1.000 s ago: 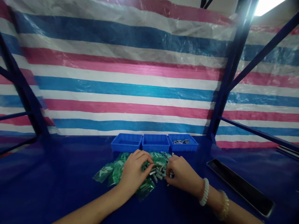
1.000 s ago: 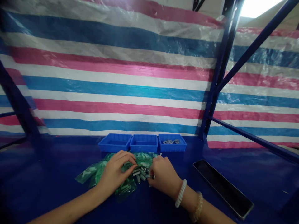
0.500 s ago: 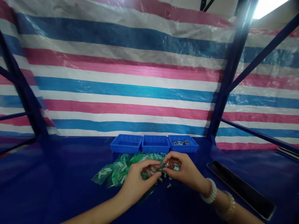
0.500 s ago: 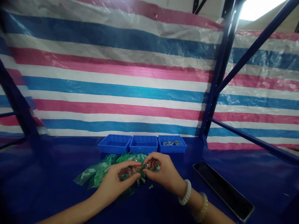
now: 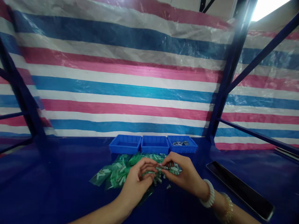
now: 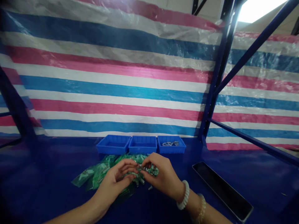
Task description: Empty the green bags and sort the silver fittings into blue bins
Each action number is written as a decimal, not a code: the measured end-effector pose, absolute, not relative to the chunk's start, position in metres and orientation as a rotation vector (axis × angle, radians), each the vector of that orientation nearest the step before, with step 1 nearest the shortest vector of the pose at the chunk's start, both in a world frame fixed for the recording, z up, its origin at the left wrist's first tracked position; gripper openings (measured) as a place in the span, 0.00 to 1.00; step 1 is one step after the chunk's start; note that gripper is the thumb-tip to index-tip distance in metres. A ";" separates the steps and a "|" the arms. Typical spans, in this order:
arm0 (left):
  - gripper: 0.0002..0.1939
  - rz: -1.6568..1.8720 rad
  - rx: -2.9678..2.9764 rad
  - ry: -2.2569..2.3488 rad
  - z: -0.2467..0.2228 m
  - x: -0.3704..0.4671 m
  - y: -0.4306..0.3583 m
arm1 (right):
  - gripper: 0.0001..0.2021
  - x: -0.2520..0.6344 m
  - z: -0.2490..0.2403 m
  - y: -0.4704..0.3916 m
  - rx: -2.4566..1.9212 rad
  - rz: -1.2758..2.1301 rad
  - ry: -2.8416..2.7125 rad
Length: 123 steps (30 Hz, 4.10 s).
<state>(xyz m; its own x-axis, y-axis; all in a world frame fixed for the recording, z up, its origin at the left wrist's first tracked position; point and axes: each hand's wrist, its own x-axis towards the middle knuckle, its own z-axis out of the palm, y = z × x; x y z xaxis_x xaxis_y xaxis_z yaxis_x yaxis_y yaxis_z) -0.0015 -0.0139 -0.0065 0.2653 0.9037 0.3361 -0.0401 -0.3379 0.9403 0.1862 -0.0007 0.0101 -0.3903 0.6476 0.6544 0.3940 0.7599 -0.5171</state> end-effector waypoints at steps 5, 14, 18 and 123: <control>0.11 1.336 1.921 0.785 -0.002 -0.003 -0.020 | 0.06 0.187 0.005 0.007 -0.807 0.820 -1.814; 0.20 1.372 2.180 0.747 -0.008 -0.005 -0.025 | 0.13 0.188 0.005 0.017 -0.681 1.359 -1.706; 0.22 1.407 2.142 0.761 -0.011 -0.005 -0.023 | 0.11 0.221 0.017 0.047 -0.916 0.764 -1.813; 0.08 1.450 2.021 0.845 -0.009 0.001 -0.025 | 0.07 0.170 -0.005 0.003 -0.780 0.855 -1.717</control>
